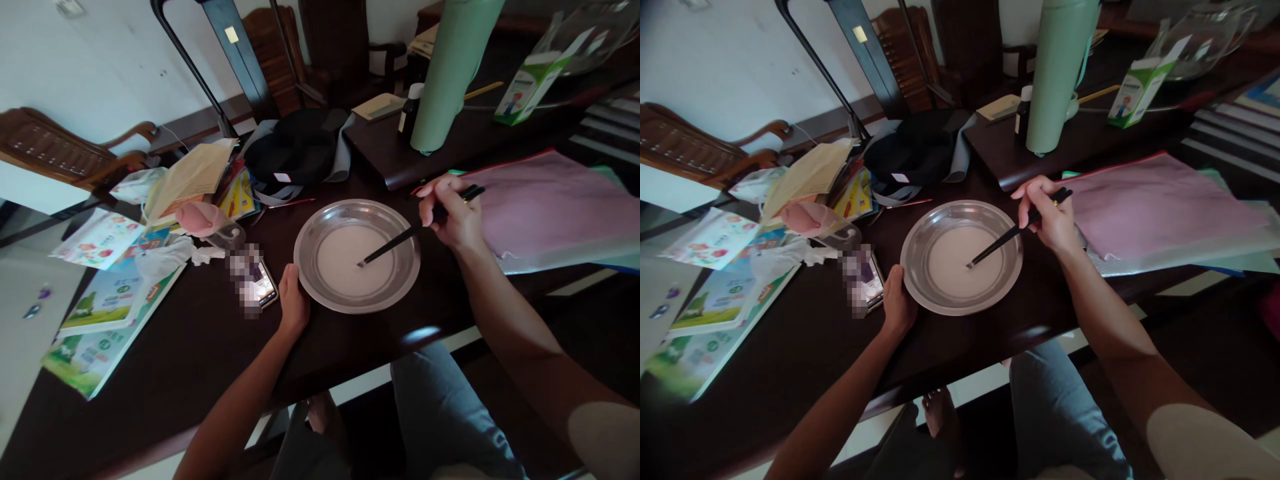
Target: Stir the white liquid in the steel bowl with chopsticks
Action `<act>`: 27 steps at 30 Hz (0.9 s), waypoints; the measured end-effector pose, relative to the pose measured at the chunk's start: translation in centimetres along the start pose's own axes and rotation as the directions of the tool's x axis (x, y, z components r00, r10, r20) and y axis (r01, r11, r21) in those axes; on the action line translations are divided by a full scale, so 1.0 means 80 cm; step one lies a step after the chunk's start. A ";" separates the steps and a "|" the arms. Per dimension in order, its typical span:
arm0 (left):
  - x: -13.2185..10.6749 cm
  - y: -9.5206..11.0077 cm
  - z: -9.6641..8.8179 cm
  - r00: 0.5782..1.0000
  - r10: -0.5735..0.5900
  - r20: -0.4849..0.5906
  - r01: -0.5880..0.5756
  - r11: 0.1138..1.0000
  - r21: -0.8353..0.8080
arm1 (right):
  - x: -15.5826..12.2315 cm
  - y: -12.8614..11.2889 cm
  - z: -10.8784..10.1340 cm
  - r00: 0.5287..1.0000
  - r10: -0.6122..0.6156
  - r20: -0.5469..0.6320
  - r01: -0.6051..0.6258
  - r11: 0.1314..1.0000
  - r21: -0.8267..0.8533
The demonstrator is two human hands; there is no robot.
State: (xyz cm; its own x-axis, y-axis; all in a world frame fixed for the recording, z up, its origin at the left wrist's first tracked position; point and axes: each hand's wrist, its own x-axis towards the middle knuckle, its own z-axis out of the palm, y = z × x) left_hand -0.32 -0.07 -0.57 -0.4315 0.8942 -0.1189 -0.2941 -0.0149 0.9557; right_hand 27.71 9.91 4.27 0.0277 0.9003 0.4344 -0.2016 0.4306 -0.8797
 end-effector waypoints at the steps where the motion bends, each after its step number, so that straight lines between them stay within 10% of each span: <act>1: 0.000 0.001 0.000 1.000 0.000 -0.004 0.000 1.000 0.001 | -0.001 0.000 0.000 0.998 0.023 0.057 -0.023 1.000 0.002; 4: 0.000 0.002 0.001 1.000 -0.008 -0.015 0.008 1.000 0.006 | -0.005 0.003 -0.001 0.978 0.093 0.187 -0.086 0.995 -0.045; 11: -0.001 0.002 0.002 1.000 -0.017 -0.020 0.017 1.000 -0.002 | -0.002 0.002 -0.002 1.000 0.004 0.003 -0.003 0.998 -0.059; 16: 0.000 0.000 0.000 0.999 -0.026 -0.027 0.025 1.000 -0.017 | -0.005 0.004 0.002 0.978 0.124 0.166 -0.116 0.992 -0.055; 23: 0.000 -0.001 0.000 1.000 -0.017 -0.008 0.017 0.999 -0.036 | 0.004 0.003 -0.002 0.992 -0.001 -0.128 -0.001 1.000 -0.015; 27: 0.000 0.000 0.001 0.999 -0.019 -0.026 0.019 1.000 -0.015 | 0.000 0.001 0.003 0.996 0.078 0.032 -0.077 0.997 -0.021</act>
State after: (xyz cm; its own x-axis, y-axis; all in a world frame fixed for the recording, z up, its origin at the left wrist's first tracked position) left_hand -0.26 -0.01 -0.58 -0.4480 0.8823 -0.1443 -0.3149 -0.0047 0.9491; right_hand 27.43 9.90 4.24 -0.0195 0.9287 0.3703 -0.1827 0.3608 -0.9146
